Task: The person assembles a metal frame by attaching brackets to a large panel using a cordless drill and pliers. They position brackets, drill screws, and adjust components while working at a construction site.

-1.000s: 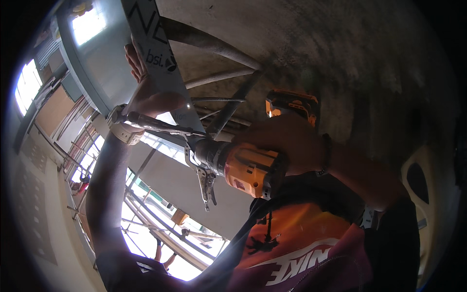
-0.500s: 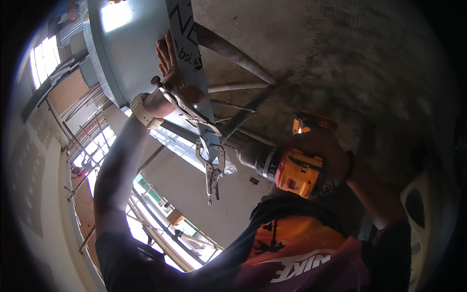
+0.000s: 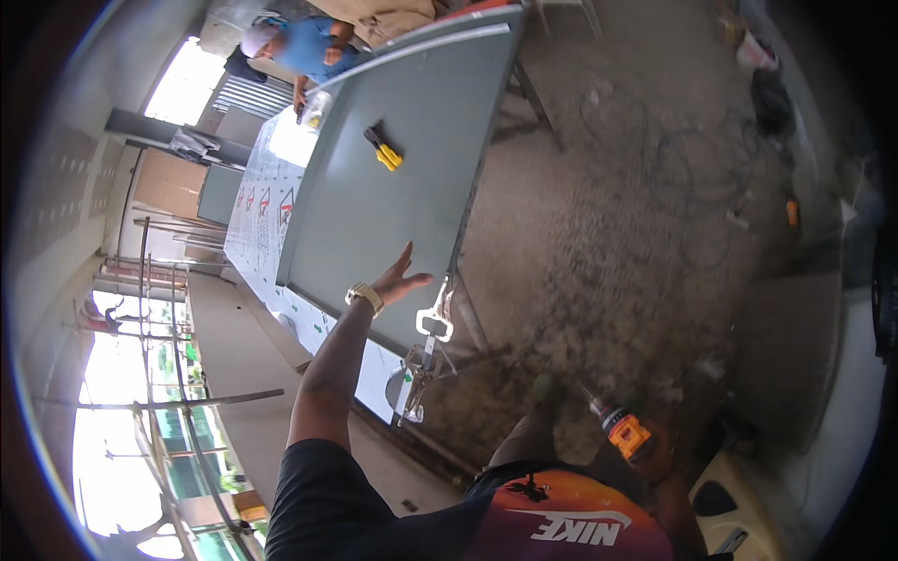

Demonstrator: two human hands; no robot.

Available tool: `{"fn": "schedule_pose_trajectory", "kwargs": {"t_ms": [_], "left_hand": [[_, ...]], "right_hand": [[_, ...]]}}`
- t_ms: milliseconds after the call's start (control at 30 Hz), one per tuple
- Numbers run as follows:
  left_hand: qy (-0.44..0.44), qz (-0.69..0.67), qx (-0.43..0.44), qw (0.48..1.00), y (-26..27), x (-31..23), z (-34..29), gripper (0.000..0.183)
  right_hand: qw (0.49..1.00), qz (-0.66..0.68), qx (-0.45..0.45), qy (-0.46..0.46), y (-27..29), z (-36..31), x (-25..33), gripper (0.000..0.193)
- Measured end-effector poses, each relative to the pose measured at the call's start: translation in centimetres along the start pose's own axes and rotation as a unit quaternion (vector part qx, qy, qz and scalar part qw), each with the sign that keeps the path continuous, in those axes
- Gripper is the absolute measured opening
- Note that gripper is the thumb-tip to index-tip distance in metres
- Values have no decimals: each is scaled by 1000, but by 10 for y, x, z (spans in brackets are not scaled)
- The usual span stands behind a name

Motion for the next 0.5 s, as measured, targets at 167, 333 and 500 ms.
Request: {"fn": "schedule_pose_trajectory", "kwargs": {"t_ms": [167, 333, 500], "left_hand": [[-14, -26, -267, 963, 38, 21, -115, 92], [-62, 20, -341, 938, 22, -57, -209, 61], [-48, -46, -327, 943, 4, -47, -209, 55]], "right_hand": [[980, -156, -116, -38, 105, -47, 6, 64], [915, -359, -178, -52, 113, -31, 111, 31], [891, -424, -157, -46, 118, 34, 99, 23]]}}
Point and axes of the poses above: each hand's wrist, its own z-axis towards the middle knuckle, its own y-axis out of the back of the hand, x = y × z, the point moved 4 cm from there along z, towards the middle knuckle, and after that the axes turned 12 degrees about z, right-handed, at the moved point
